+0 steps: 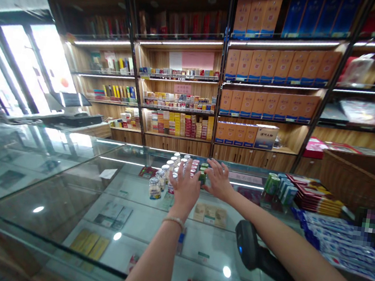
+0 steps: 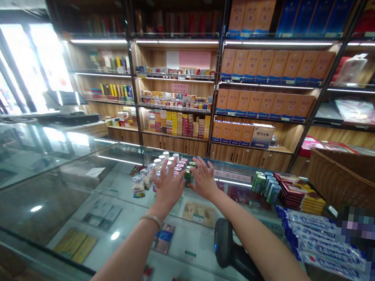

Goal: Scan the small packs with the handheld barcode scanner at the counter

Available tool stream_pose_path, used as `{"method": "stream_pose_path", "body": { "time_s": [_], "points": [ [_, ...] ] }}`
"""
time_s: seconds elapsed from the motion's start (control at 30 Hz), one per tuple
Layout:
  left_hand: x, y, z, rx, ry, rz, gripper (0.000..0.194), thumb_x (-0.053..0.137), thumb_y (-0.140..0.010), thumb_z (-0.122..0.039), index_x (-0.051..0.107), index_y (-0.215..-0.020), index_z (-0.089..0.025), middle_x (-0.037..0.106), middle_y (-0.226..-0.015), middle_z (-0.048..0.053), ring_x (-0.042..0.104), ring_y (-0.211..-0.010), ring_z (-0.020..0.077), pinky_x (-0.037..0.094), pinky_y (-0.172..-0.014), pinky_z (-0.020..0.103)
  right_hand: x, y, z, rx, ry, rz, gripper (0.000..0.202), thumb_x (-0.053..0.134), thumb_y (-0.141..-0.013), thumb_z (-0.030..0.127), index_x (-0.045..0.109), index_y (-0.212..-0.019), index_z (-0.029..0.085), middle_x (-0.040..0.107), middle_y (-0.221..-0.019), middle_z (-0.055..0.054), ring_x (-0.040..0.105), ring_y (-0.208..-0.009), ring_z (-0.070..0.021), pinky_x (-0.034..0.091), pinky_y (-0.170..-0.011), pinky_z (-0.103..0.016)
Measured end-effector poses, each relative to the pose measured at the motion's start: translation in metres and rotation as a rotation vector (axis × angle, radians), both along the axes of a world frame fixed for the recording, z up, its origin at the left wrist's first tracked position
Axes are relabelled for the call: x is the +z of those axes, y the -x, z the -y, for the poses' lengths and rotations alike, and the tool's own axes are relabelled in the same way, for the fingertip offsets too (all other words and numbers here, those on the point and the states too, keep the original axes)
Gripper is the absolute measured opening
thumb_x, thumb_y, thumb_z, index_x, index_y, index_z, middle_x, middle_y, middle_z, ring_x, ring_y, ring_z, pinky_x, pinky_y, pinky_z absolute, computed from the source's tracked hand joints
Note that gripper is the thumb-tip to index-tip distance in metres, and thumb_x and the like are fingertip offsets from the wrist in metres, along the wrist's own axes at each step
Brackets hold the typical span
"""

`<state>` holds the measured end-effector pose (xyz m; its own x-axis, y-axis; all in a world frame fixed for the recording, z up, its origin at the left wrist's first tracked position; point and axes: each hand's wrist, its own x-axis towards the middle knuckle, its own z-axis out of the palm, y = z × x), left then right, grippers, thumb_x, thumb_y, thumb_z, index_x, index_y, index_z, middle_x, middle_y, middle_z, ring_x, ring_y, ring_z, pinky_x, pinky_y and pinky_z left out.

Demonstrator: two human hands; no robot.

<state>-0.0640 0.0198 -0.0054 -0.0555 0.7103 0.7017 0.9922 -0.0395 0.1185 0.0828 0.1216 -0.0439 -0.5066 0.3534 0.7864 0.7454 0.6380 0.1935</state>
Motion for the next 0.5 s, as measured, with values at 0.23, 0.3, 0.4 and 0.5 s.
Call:
{"method": "stream_pose_path", "body": {
  "time_s": [0.23,0.3,0.4,0.5],
  "points": [
    [0.000,0.001,0.001,-0.014,-0.003,0.009,0.036,0.065,-0.087,-0.027,0.072,-0.122,-0.033,0.035,-0.166,0.006,0.024,-0.155,0.0348,0.000,-0.123,0.069,0.008,-0.010,0.004,0.022,0.027,0.049,0.050,0.070,-0.084,0.052,0.061,-0.122,0.021,0.047,-0.156,-0.017,0.030,-0.150,-0.0303,0.005,-0.122,-0.050],
    [0.000,0.001,0.001,-0.018,-0.006,0.014,0.040,0.065,-0.087,-0.027,0.070,-0.126,-0.033,0.034,-0.167,0.007,0.023,-0.156,0.0351,0.001,-0.123,0.069,0.012,-0.017,0.007,0.019,0.025,0.081,0.051,0.066,-0.088,0.051,0.060,-0.129,0.022,0.044,-0.159,-0.015,0.026,-0.153,-0.0308,0.004,-0.123,-0.052],
    [0.001,0.000,0.001,-0.018,-0.007,0.027,0.052,0.066,-0.087,-0.028,0.062,-0.139,-0.034,0.034,-0.167,0.008,0.024,-0.155,0.0356,0.002,-0.122,0.070,0.016,-0.029,0.013,-0.011,0.024,0.121,0.060,0.062,-0.091,0.054,0.052,-0.145,0.028,0.035,-0.165,-0.012,0.019,-0.155,-0.0336,0.002,-0.124,-0.058],
    [0.002,-0.002,0.001,-0.017,-0.008,0.024,0.062,0.066,-0.088,-0.031,0.052,-0.149,-0.033,0.031,-0.168,0.010,0.022,-0.156,0.0359,0.002,-0.122,0.070,0.017,-0.042,0.021,-0.051,0.043,0.143,0.075,0.061,-0.090,0.061,0.039,-0.156,0.032,0.026,-0.169,-0.012,0.015,-0.157,-0.0367,0.001,-0.123,-0.063]
  ]
}}
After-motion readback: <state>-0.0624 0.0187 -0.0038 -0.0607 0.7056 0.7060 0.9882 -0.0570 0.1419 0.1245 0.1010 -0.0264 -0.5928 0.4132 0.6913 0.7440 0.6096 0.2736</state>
